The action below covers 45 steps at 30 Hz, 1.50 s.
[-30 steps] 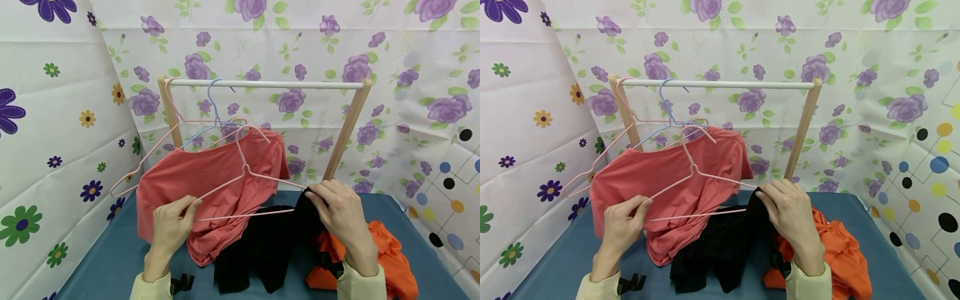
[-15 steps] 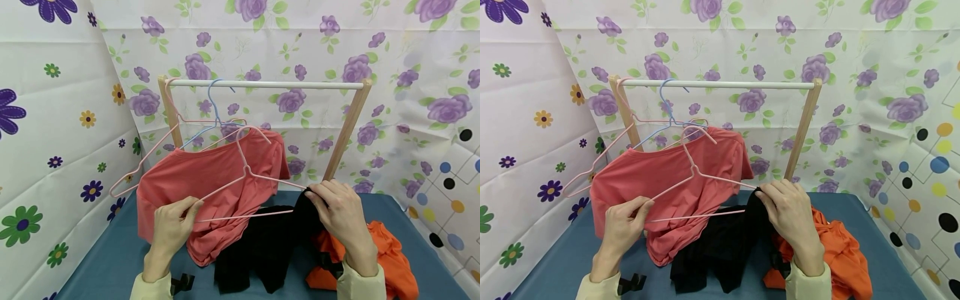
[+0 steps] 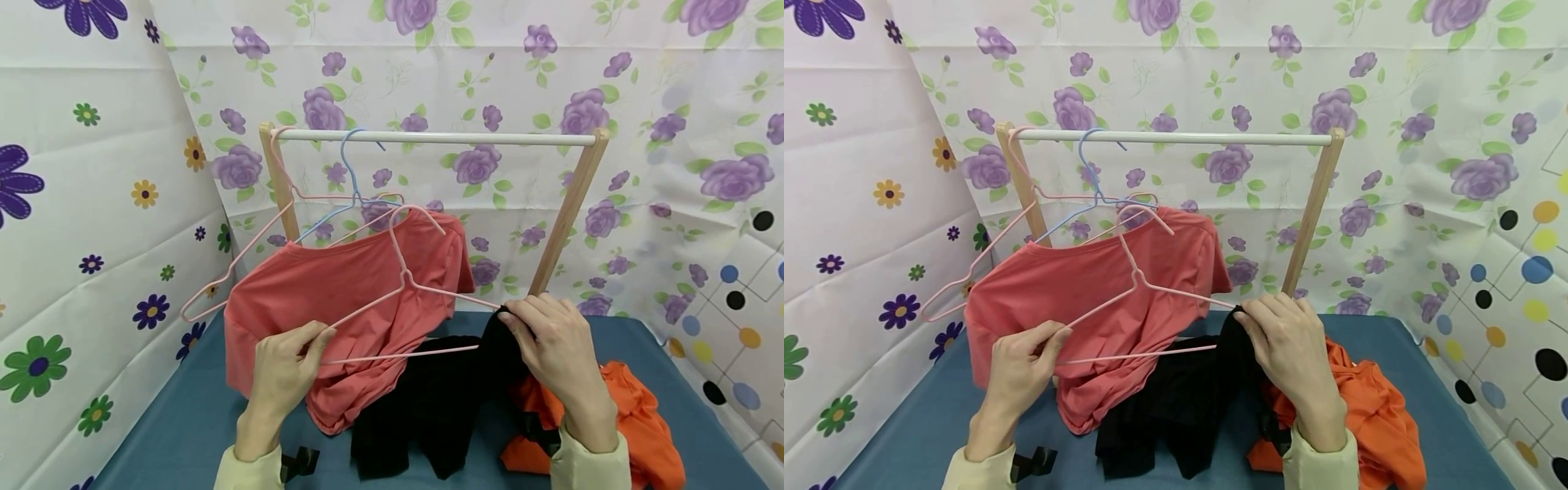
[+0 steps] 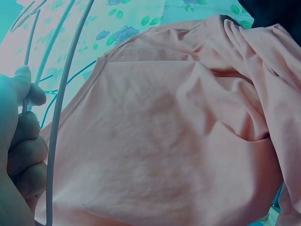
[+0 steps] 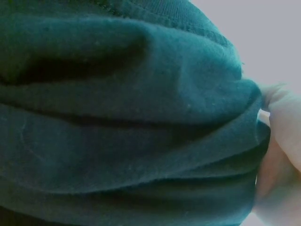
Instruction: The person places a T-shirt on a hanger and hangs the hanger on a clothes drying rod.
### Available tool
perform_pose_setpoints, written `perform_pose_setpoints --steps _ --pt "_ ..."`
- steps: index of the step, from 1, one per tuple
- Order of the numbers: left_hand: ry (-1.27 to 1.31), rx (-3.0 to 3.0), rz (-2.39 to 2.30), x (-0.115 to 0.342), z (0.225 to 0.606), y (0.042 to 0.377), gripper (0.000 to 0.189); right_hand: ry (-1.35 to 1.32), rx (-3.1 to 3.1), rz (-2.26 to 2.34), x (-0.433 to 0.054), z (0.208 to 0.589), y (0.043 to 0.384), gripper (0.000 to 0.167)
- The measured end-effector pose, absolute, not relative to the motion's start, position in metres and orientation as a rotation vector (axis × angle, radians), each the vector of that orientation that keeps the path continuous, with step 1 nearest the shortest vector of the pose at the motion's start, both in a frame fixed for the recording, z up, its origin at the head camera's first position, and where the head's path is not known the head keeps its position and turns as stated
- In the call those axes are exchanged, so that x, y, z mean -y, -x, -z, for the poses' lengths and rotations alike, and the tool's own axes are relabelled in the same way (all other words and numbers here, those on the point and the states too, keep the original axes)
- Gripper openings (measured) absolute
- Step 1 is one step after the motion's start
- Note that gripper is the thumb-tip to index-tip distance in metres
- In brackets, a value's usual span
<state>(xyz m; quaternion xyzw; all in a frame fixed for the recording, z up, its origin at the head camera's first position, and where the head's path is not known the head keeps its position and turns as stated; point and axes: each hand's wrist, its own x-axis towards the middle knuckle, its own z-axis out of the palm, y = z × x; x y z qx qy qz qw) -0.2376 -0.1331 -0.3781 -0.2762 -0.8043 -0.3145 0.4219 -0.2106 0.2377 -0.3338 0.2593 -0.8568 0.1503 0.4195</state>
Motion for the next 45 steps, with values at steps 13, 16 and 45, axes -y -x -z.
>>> perform_pose_setpoints --steps 13,16,45 --pt "0.703 2.026 0.793 0.131 0.377 0.237 0.011 -0.710 2.091 -0.394 -0.232 0.338 0.214 0.016" --pt "0.706 2.028 0.795 0.130 0.377 0.237 0.011 -0.718 2.074 -0.400 -0.230 0.338 0.214 0.020" --pt "0.721 2.041 0.800 0.124 0.379 0.237 0.012 -0.693 2.122 -0.400 -0.224 0.339 0.215 0.014"
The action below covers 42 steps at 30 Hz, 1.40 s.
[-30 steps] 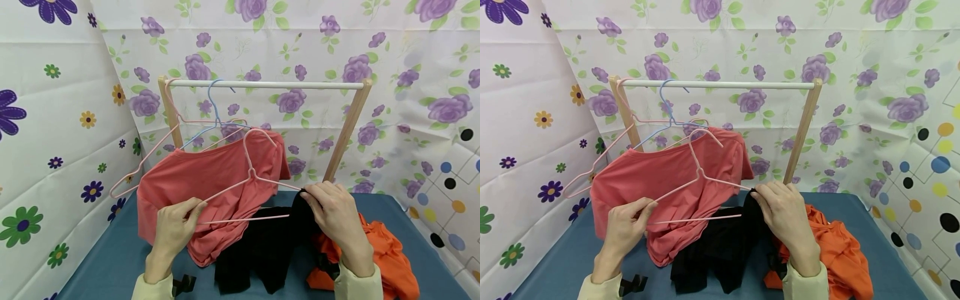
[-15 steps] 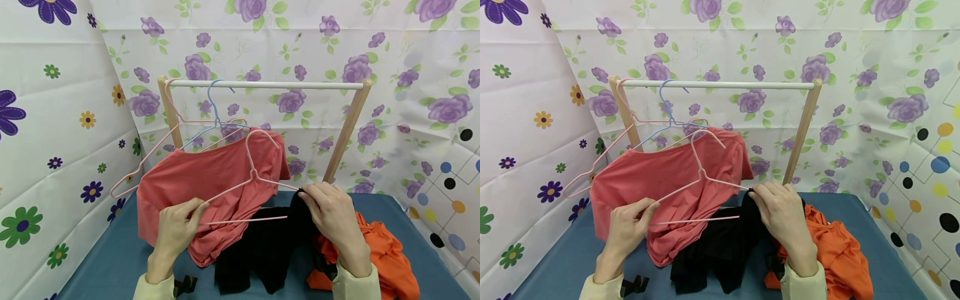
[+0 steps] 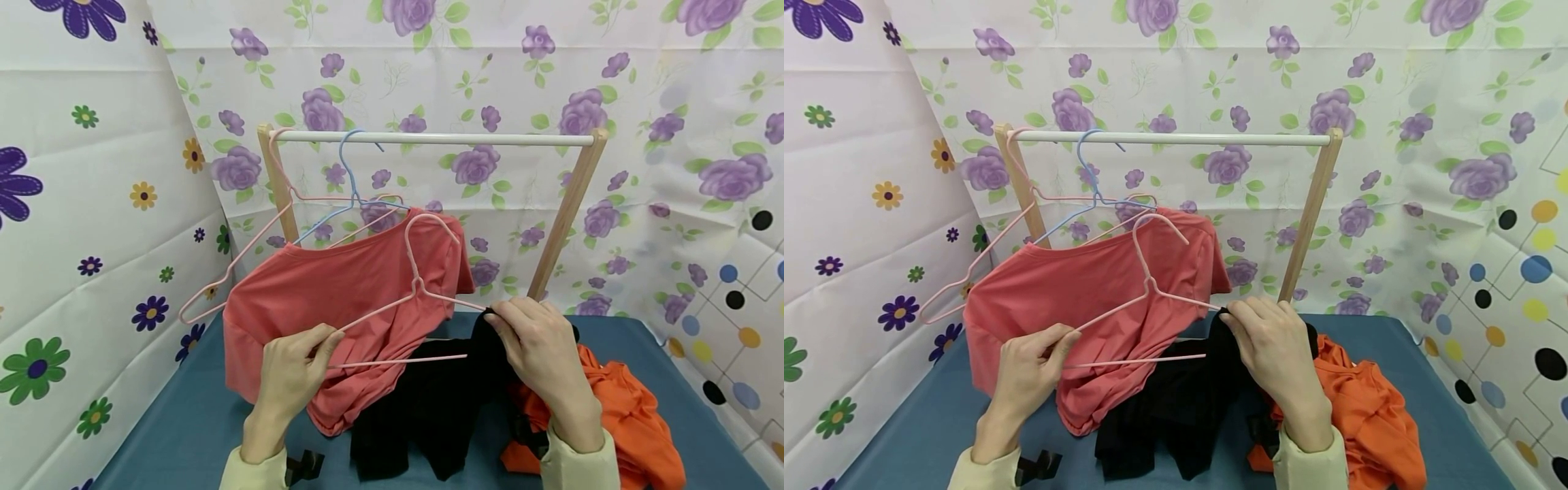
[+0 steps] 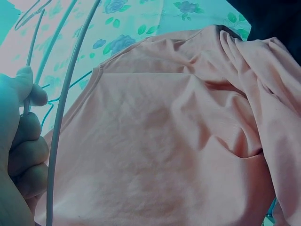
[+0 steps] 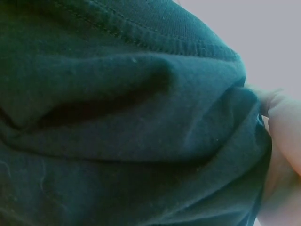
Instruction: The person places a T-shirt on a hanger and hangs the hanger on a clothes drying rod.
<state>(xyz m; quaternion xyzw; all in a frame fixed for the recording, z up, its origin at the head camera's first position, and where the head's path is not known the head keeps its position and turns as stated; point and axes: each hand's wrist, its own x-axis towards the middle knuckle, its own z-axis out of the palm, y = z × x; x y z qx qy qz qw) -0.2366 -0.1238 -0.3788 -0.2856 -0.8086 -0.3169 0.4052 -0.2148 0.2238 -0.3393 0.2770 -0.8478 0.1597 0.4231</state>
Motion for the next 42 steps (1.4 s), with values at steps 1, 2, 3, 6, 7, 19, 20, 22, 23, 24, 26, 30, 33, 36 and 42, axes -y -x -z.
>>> perform_pose_setpoints --steps 1,2,3,6,7,19,20,22,23,24,26,30,33,36,42 --pt "0.720 2.041 0.799 0.124 0.379 0.237 0.012 -0.694 2.121 -0.399 -0.224 0.339 0.215 0.014" --pt "0.720 2.042 0.799 0.123 0.379 0.236 0.012 -0.694 2.118 -0.399 -0.223 0.339 0.215 0.014" --pt "0.721 2.042 0.799 0.123 0.379 0.236 0.013 -0.695 2.116 -0.398 -0.223 0.339 0.215 0.014" --pt "0.721 2.044 0.798 0.122 0.379 0.236 0.013 -0.696 2.110 -0.400 -0.222 0.339 0.215 0.016" --pt "0.721 2.044 0.798 0.122 0.379 0.236 0.013 -0.696 2.107 -0.400 -0.222 0.339 0.215 0.016" --pt "0.777 2.059 0.816 0.113 0.384 0.237 0.013 -0.731 2.061 -0.455 -0.214 0.340 0.216 0.026" --pt "0.783 2.061 0.817 0.112 0.384 0.238 0.014 -0.742 2.059 -0.467 -0.212 0.341 0.216 0.027" --pt "0.790 2.063 0.820 0.110 0.385 0.238 0.015 -0.757 2.068 -0.486 -0.210 0.341 0.216 0.027" --pt "0.790 2.064 0.820 0.109 0.386 0.238 0.015 -0.762 2.071 -0.491 -0.209 0.342 0.216 0.026" --pt "0.789 2.065 0.816 0.109 0.386 0.238 0.015 -0.764 2.076 -0.494 -0.209 0.342 0.216 0.026" --pt "0.789 2.064 0.815 0.108 0.386 0.238 0.015 -0.772 2.077 -0.502 -0.208 0.342 0.216 0.023" --pt "0.792 2.063 0.812 0.105 0.387 0.237 0.017 -0.782 2.081 -0.513 -0.206 0.342 0.216 0.013" --pt "0.797 2.061 0.813 0.104 0.388 0.238 0.017 -0.784 2.091 -0.518 -0.205 0.342 0.215 0.007" --pt "0.803 2.061 0.810 0.101 0.389 0.238 0.016 -0.788 2.091 -0.522 -0.204 0.342 0.215 0.008" --pt "0.816 2.068 0.817 0.098 0.390 0.238 0.015 -0.797 2.081 -0.526 -0.204 0.343 0.216 0.019"
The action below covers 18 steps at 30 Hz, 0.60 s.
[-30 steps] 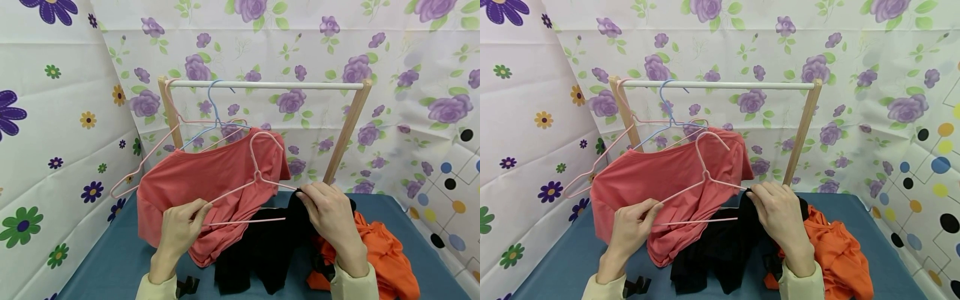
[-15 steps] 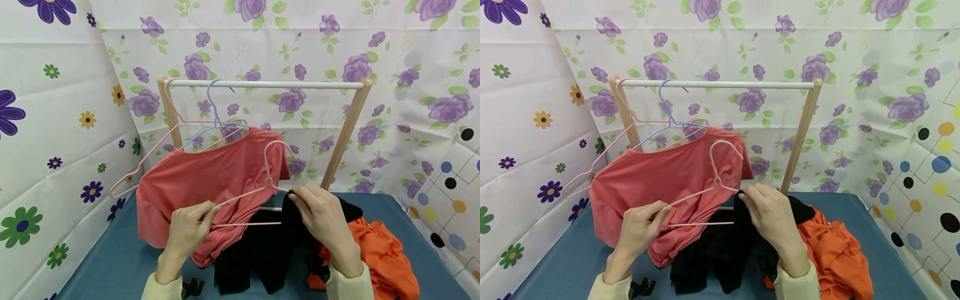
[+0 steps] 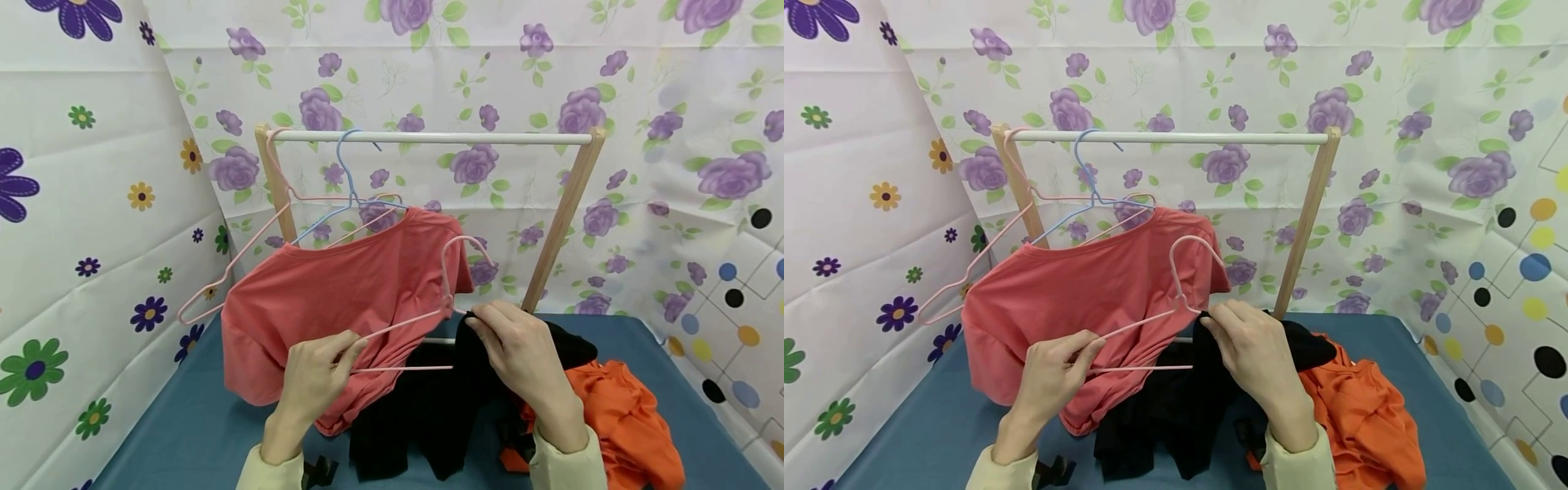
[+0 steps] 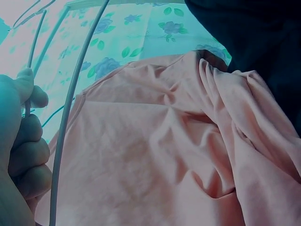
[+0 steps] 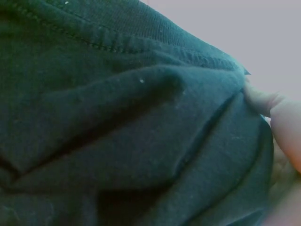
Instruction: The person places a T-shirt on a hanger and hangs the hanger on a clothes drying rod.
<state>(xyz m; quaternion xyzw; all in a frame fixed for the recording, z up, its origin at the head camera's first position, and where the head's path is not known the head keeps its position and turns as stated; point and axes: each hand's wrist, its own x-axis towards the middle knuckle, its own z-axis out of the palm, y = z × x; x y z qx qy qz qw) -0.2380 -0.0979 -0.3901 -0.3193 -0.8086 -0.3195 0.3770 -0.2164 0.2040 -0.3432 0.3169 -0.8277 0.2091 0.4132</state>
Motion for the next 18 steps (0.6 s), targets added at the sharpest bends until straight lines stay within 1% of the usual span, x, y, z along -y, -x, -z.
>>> perform_pose_setpoints --steps 5,12,18 --pt "0.824 2.068 0.825 0.0961 0.3906 0.2377 0.016 -0.804 2.081 -0.535 -0.2039 0.3440 0.2172 0.021" --pt "0.829 2.075 0.826 0.0933 0.3907 0.2369 0.015 -0.800 2.093 -0.538 -0.2035 0.3439 0.2169 0.015" --pt "0.831 2.067 0.820 0.0904 0.3916 0.2372 0.019 -0.793 2.086 -0.534 -0.2022 0.3438 0.2166 0.013"
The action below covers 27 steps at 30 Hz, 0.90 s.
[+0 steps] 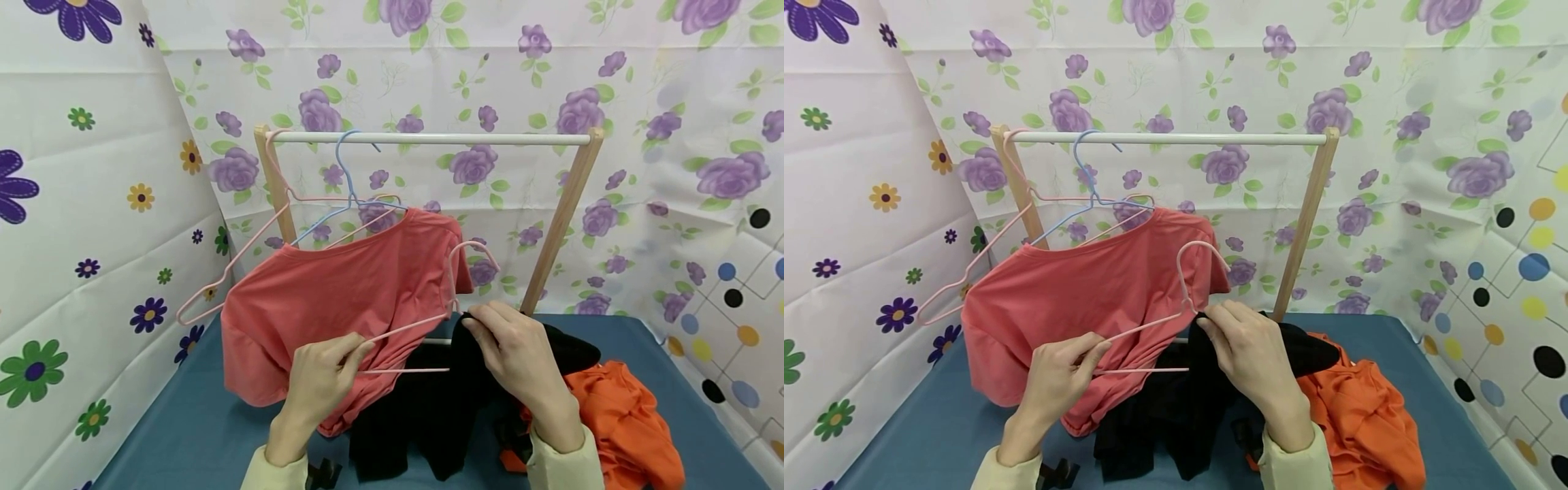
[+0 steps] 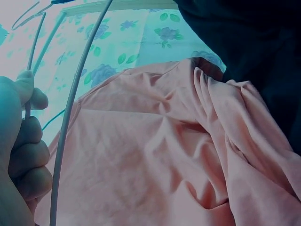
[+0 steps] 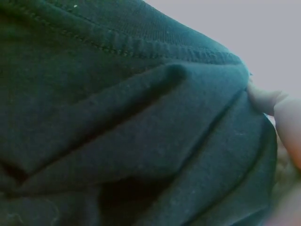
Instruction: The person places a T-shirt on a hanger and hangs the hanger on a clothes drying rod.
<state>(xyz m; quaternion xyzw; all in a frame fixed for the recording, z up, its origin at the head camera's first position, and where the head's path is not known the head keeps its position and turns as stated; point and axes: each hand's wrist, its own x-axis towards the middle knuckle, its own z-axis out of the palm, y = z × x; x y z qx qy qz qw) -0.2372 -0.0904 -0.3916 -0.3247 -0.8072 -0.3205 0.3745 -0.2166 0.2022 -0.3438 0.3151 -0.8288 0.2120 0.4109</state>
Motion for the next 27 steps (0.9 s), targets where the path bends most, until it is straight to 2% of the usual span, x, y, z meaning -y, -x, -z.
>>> perform_pose_setpoints --steps 8,13,20,27 --pt "0.821 2.038 0.792 0.084 0.393 0.237 0.028 -0.753 2.100 -0.520 -0.199 0.344 0.216 0.010" --pt "0.847 2.024 0.781 0.079 0.393 0.235 0.033 -0.713 2.110 -0.521 -0.196 0.346 0.216 0.019" --pt "0.877 2.022 0.786 0.073 0.393 0.233 0.026 -0.651 2.112 -0.508 -0.193 0.348 0.216 0.031" --pt "0.848 2.034 0.755 0.070 0.392 0.230 0.016 -0.626 2.086 -0.530 -0.194 0.348 0.218 0.034"
